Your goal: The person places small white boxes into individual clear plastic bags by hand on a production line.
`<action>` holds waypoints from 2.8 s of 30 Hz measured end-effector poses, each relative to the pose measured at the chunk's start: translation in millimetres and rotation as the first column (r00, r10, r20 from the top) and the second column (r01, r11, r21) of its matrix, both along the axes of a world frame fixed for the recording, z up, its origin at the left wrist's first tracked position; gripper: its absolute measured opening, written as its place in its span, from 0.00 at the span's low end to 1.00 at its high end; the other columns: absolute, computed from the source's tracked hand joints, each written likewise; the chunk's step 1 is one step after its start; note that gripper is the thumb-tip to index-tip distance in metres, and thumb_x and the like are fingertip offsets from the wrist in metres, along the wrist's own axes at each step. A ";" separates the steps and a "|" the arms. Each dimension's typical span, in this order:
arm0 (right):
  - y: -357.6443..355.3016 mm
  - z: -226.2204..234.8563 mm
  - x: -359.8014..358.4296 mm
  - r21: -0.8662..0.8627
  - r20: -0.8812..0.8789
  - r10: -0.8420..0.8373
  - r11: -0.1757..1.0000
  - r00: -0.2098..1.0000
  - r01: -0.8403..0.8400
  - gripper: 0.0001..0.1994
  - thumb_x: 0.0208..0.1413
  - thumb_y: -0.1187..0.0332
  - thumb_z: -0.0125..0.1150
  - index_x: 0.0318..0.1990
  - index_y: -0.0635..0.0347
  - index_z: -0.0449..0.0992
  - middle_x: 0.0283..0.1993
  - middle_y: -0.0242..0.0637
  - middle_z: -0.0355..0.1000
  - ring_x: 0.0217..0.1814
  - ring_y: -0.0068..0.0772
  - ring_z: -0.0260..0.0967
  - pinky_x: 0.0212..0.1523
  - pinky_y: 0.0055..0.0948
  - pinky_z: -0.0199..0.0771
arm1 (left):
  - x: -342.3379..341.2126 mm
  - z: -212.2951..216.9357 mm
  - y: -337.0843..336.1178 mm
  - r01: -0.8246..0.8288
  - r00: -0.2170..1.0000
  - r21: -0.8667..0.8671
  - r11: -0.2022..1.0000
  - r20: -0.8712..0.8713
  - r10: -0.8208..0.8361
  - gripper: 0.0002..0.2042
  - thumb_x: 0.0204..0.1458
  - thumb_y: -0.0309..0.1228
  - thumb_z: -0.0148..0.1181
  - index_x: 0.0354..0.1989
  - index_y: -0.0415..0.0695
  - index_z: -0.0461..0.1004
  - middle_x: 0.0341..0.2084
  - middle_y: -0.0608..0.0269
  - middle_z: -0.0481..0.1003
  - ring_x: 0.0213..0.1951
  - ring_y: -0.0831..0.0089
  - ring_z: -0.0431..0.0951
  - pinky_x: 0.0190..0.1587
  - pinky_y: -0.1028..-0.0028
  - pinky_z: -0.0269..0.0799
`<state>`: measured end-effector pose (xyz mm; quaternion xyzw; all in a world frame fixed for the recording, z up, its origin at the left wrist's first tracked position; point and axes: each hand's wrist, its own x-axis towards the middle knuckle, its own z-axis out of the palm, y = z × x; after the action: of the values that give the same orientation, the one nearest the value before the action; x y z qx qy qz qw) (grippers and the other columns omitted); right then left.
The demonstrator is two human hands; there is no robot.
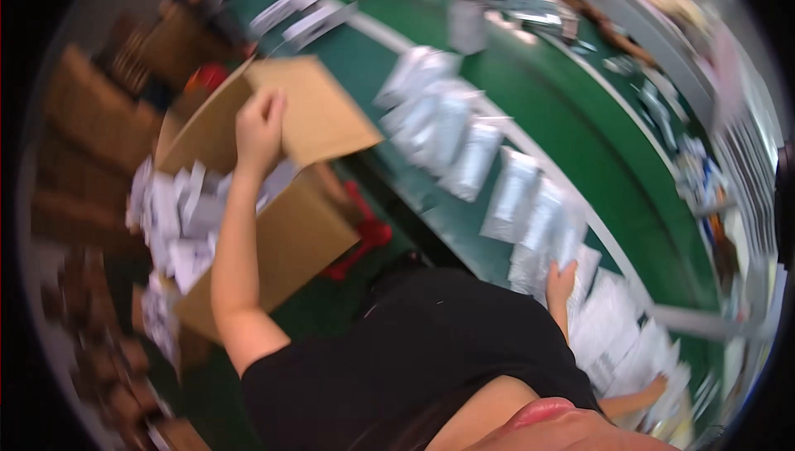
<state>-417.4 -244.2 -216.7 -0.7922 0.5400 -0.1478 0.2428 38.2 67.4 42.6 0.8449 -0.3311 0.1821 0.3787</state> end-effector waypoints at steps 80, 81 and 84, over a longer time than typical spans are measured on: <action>30.1 166.5 145.3 -0.135 0.765 0.275 0.953 0.583 -0.272 0.07 0.44 0.76 0.50 0.32 0.66 0.70 0.28 0.37 0.67 0.33 0.26 0.62 0.35 0.24 0.61 | -195.5 16.0 -265.6 0.455 0.506 0.799 0.392 0.130 -0.853 0.32 0.49 0.54 0.39 0.42 0.30 0.66 0.26 0.45 0.70 0.28 0.58 0.68 0.37 0.64 0.57; 29.0 158.1 146.6 0.125 0.839 0.031 0.960 0.543 -0.249 0.07 0.44 0.75 0.51 0.32 0.65 0.71 0.28 0.37 0.68 0.33 0.28 0.63 0.35 0.25 0.62 | -201.8 14.1 -268.0 0.477 0.475 0.793 0.380 0.131 -0.870 0.32 0.49 0.54 0.39 0.42 0.30 0.66 0.26 0.45 0.70 0.28 0.58 0.68 0.37 0.64 0.57; 26.7 149.9 159.1 0.343 0.856 -0.227 0.922 0.463 -0.181 0.08 0.45 0.72 0.51 0.35 0.63 0.71 0.31 0.38 0.69 0.36 0.31 0.64 0.39 0.26 0.63 | -213.6 0.9 -265.2 0.411 0.427 0.831 0.375 0.188 -0.884 0.33 0.48 0.55 0.40 0.40 0.31 0.68 0.26 0.46 0.70 0.28 0.58 0.67 0.37 0.63 0.56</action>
<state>-258.3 -217.5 -66.7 -0.5275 0.3640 -0.4301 0.6358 -175.4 -197.8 43.4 0.5821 -0.8008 0.1327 -0.0487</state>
